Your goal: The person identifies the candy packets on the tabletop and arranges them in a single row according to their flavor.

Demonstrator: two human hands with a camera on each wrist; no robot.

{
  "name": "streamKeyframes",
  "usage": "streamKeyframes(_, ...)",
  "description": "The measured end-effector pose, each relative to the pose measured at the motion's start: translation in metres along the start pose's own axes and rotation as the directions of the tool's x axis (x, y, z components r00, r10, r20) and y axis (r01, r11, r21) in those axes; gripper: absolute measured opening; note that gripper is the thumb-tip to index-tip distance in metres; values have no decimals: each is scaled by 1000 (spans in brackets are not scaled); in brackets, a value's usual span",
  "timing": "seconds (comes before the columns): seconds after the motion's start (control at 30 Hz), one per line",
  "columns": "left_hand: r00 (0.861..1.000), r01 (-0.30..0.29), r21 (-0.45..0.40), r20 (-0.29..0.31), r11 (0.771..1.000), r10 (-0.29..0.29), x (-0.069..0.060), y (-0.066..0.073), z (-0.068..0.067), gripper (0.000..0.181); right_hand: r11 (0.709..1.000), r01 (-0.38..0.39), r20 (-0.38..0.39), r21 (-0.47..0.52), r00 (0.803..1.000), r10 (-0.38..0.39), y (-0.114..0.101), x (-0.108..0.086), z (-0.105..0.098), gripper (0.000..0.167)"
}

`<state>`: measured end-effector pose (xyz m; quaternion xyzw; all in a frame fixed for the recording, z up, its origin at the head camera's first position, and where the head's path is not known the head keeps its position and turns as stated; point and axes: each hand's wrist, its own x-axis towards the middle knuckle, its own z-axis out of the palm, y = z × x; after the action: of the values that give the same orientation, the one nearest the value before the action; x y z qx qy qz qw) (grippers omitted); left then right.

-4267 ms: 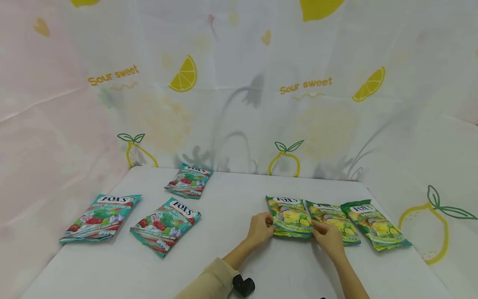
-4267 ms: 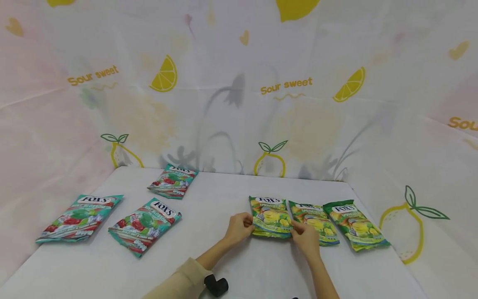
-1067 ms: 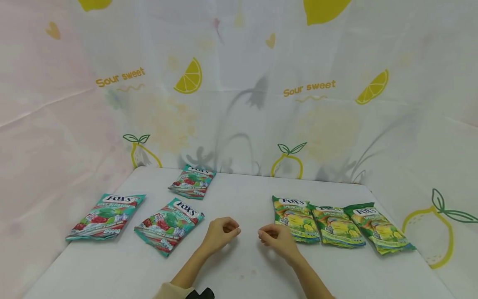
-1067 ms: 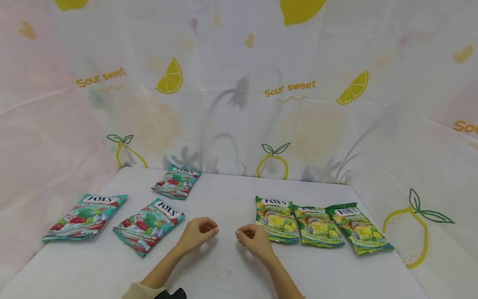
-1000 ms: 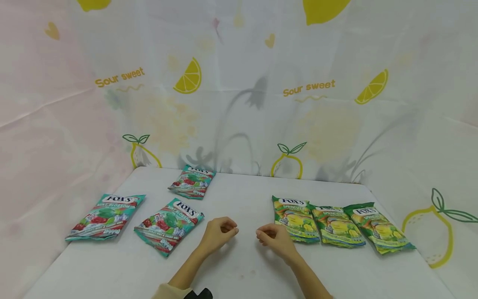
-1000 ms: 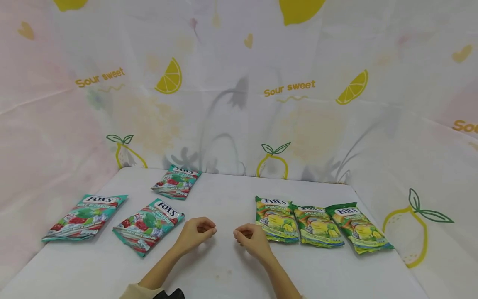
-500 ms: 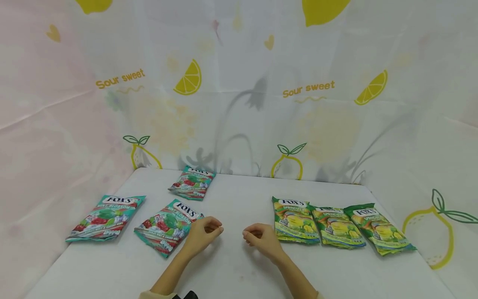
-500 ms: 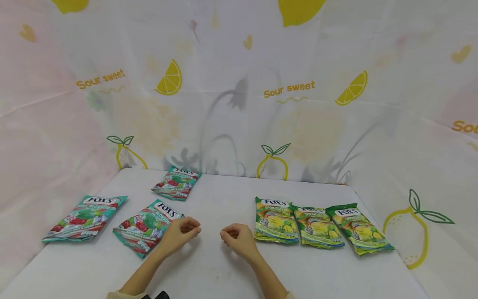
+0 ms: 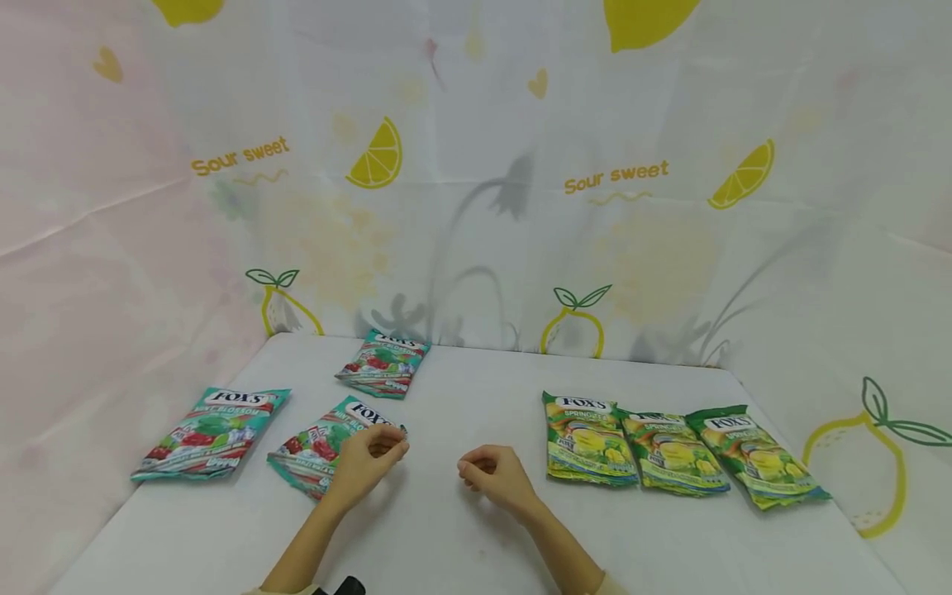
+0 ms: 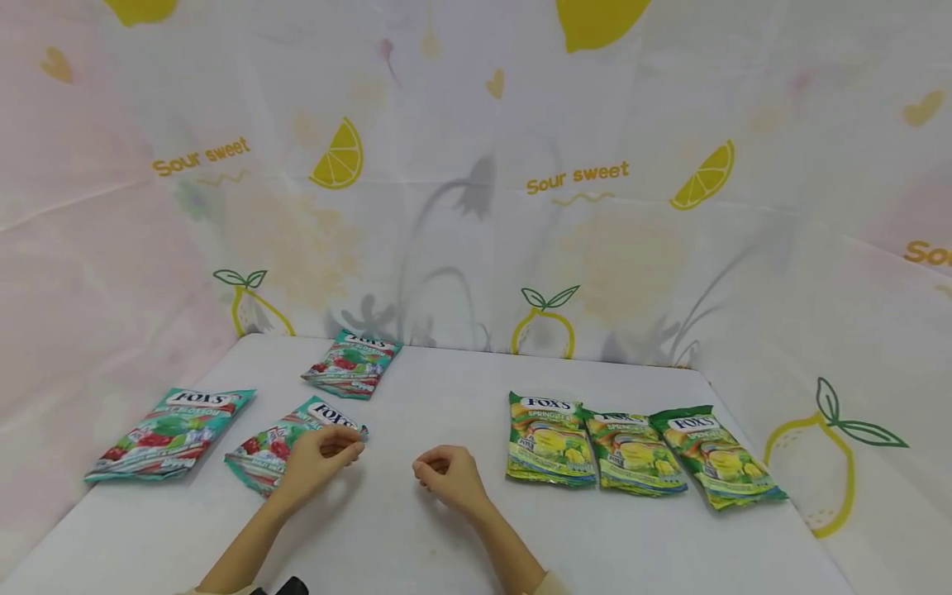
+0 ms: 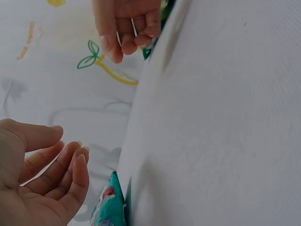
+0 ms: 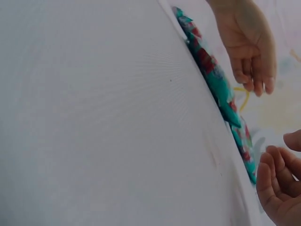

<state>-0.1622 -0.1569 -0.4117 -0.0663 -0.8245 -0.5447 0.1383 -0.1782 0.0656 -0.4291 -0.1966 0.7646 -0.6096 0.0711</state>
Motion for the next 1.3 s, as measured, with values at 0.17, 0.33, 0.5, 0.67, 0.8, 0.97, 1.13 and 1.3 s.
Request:
streamKeyframes(0.17,999,-3,40,-50,999,5,1,-2,-16,15,1000,-2,13,8,1000,2,1,5,10,19)
streamKeyframes(0.33,996,-14,94,-90,996,23,2,-5,-32,17,1000,1,23,20,1000,-2,-6,6,16,17)
streamKeyframes(0.5,990,-39,124,-127,992,55,1,-10,-46,16,1000,11,45,21,999,-12,-27,2,24,17)
streamKeyframes(0.67,982,-14,163,-184,986,44,0,-17,-59,16,1000,13,64,18,998,-14,-14,11,37,17)
streamKeyframes(0.8,971,21,200,-238,980,28,0,-21,-69,16,999,-2,76,32,997,0,-2,20,49,18)
streamKeyframes(0.97,959,14,232,-279,973,53,0,-23,-81,18,997,-45,80,64,996,39,-1,26,62,18)
streamKeyframes(1.13,951,53,278,-306,959,36,0,-25,-91,20,992,-71,81,108,995,62,-3,29,76,16)
streamKeyframes(1.3,955,117,352,-295,929,-9,-2,-28,-99,28,984,-97,108,147,991,82,-7,31,88,16)
